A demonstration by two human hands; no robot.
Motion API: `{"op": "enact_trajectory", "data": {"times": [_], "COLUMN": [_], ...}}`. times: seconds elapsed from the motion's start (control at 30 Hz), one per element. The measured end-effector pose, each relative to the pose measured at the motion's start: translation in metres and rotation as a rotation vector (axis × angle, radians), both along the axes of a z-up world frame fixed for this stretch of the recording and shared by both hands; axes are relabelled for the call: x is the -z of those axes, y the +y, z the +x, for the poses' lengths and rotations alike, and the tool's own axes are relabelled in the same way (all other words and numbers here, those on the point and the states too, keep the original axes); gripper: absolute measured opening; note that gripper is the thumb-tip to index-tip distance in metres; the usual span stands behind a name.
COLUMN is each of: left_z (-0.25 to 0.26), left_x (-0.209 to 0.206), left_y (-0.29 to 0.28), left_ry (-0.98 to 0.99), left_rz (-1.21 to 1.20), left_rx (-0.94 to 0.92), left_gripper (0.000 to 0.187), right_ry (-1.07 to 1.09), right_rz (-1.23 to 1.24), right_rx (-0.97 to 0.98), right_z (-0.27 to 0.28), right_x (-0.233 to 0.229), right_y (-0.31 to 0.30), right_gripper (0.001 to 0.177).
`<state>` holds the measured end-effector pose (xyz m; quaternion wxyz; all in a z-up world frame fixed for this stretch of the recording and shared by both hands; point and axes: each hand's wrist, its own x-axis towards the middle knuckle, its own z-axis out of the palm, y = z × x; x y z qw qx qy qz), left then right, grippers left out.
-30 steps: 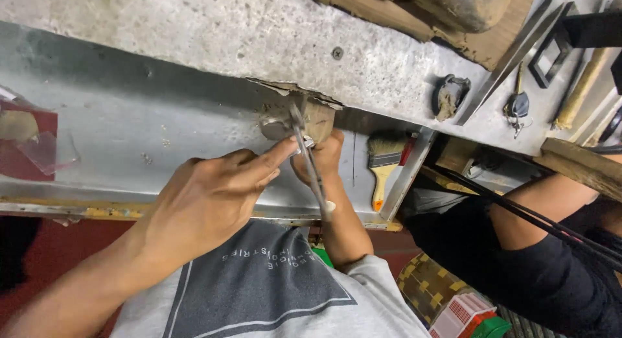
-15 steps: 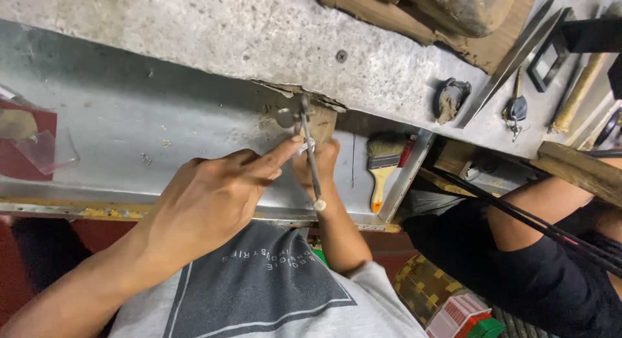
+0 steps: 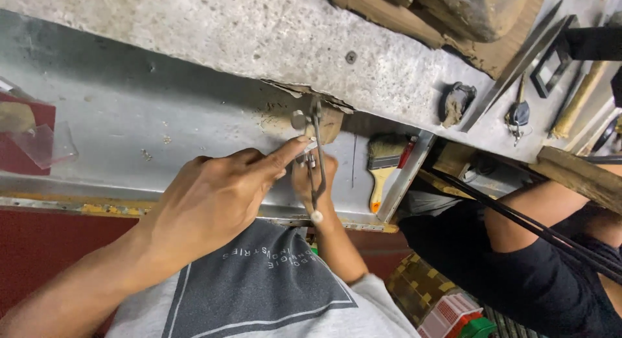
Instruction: Cutting a small metal piece using a jeweler's saw on a workbench
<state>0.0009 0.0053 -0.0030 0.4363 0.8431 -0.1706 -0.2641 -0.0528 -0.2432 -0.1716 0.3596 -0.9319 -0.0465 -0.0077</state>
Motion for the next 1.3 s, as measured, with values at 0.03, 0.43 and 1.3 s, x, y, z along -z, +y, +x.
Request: {"op": "enact_trajectory", "data": {"times": [0.03, 0.43, 1.3], "left_z": [0.000, -0.005, -0.004], "left_x": [0.000, 0.006, 0.004], "left_y": [0.001, -0.002, -0.002], "left_ry": [0.004, -0.127, -0.145], "left_rz": [-0.015, 0.015, 0.061], "left_rx": [-0.002, -0.034, 0.026], "left_gripper": [0.065, 0.071, 0.072], "right_ry": [0.105, 0.150, 0.347], "right_rz": [-0.018, -0.042, -0.064], "right_rx": [0.066, 0.135, 0.279], "right_z": [-0.010, -0.020, -0.011], "right_x": [-0.010, 0.013, -0.020], "right_y": [0.000, -0.013, 0.017], "right_gripper": [0.038, 0.030, 0.015]}}
